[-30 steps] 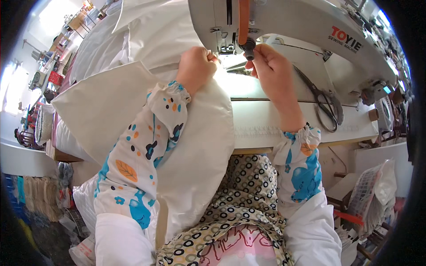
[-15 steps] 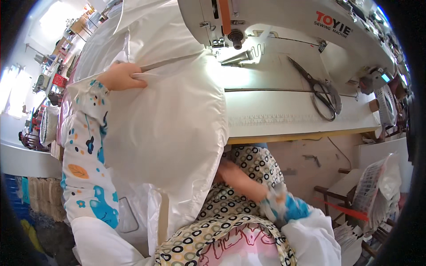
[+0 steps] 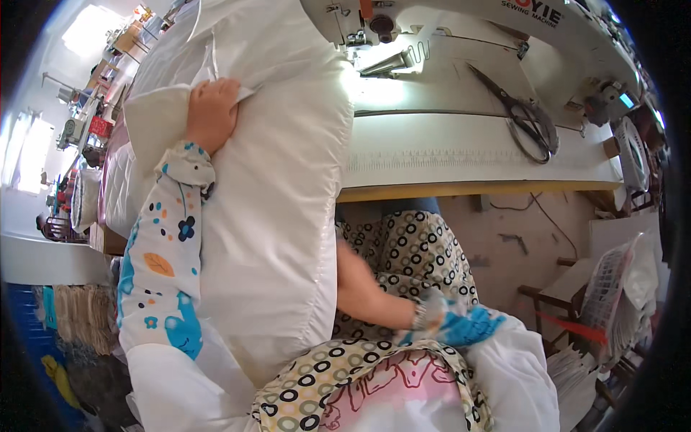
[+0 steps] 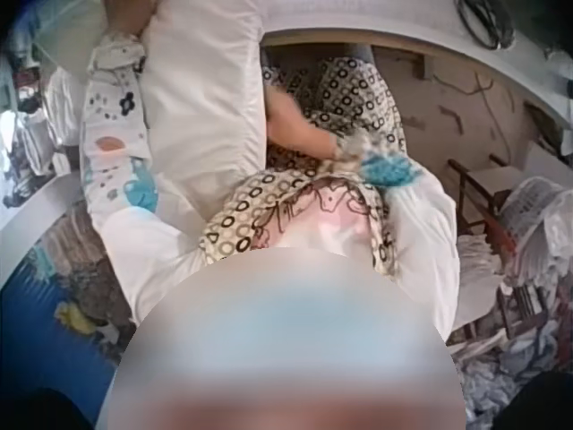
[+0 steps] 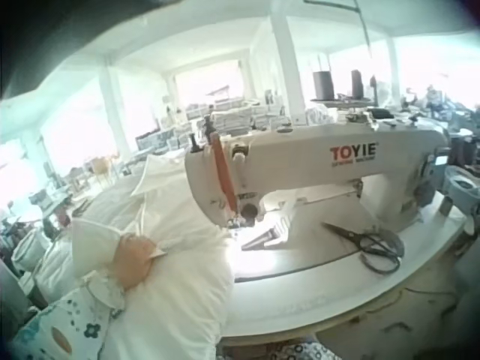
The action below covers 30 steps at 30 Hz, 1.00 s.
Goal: The recorder is sewing the edges of white fabric pieces together to manufacture pillowcases using an industrial sewing machine.
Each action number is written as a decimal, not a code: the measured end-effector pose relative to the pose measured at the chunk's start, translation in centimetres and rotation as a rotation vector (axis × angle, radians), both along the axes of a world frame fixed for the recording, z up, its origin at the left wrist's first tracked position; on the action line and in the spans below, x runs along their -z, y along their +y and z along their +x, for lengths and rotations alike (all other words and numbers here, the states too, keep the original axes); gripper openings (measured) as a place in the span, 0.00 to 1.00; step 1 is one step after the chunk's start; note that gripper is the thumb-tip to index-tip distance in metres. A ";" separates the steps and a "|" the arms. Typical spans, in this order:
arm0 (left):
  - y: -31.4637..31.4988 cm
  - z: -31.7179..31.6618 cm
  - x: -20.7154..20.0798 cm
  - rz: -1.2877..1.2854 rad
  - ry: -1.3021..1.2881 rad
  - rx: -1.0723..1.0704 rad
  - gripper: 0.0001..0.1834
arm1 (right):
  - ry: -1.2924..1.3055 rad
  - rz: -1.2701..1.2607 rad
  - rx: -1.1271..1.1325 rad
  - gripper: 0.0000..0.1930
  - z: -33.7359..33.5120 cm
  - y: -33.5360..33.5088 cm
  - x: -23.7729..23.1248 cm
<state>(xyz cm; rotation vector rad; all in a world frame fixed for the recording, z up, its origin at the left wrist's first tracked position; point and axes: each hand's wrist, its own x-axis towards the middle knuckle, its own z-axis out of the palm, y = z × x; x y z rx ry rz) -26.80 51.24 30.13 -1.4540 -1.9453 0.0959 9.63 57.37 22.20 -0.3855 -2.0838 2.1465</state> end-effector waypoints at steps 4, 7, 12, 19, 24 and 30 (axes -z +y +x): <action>2.0 1.3 -3.0 -0.156 -0.329 -0.183 0.20 | 0.422 0.854 0.240 0.21 1.6 5.0 -5.0; 2.4 0.1 -4.5 -0.273 -0.430 -0.209 0.16 | 0.719 1.276 0.084 0.15 0.4 4.3 -5.8; 1.7 -3.4 -6.9 -0.362 -0.588 -0.230 0.17 | 0.782 1.234 -0.304 0.10 -0.3 5.1 -7.1; 3.6 -2.0 -9.3 -0.460 -0.437 -0.218 0.24 | 0.754 1.074 0.068 0.10 2.3 4.2 -4.5; -0.1 -2.3 -3.4 -0.205 -0.563 -0.168 0.20 | 0.670 1.098 -0.046 0.13 3.0 4.2 -4.1; 0.7 0.1 -3.4 -0.153 -0.849 -0.210 0.22 | 0.611 1.032 -0.035 0.13 3.8 5.3 -5.6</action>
